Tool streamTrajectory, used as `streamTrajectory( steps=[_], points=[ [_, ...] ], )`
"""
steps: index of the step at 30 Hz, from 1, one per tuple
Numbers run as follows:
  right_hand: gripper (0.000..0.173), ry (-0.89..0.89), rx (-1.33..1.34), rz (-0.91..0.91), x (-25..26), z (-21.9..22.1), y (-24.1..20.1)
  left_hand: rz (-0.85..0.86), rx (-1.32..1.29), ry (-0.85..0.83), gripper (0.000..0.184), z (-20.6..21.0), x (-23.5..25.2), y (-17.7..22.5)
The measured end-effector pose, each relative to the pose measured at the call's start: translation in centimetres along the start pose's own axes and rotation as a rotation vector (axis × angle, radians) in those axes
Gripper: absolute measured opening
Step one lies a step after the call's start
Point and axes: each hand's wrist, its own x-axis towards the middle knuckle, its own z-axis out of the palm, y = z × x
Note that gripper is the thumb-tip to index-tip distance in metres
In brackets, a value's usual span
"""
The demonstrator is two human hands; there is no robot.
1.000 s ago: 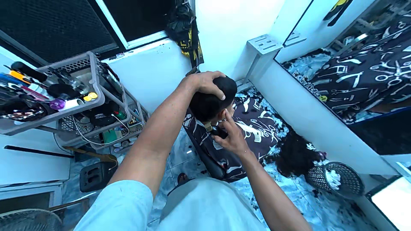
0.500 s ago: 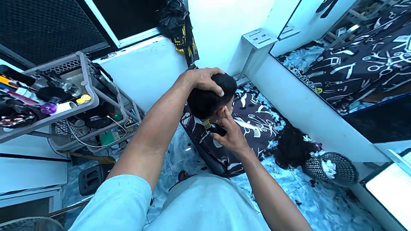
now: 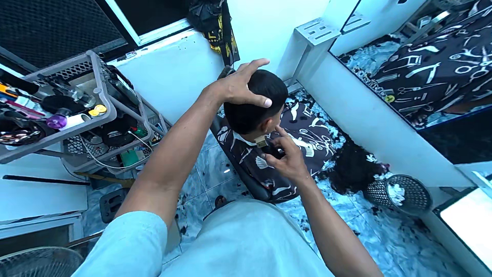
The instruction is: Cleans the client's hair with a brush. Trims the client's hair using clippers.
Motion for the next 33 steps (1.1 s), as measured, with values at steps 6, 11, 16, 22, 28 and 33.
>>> streamTrajectory(
  steps=[6,11,16,22,28,33],
  points=[
    [0.035,-0.110,-0.251,0.010,1.0,-0.2,0.2,0.089,0.218,-0.074,0.115,1.5,-1.9,-0.4],
    [0.040,-0.186,-0.387,0.074,3.4,-0.2,-1.0,0.071,0.228,-0.091,0.109,1.3,-1.2,-0.1],
    [0.040,-0.194,-0.431,0.129,4.3,-0.3,-1.4,0.087,0.248,-0.095,0.107,1.4,-0.4,0.0],
    [0.046,-0.198,-0.439,0.165,4.7,-0.1,-1.4,0.095,0.263,-0.094,0.108,1.3,0.0,0.0],
    [0.046,-0.195,-0.449,0.182,4.8,0.1,-1.3,0.077,0.273,-0.104,0.108,1.3,0.2,0.1],
    [0.047,-0.199,-0.465,0.195,4.9,0.3,-1.4,0.078,0.278,-0.099,0.109,1.3,0.3,-0.1]
  ],
)
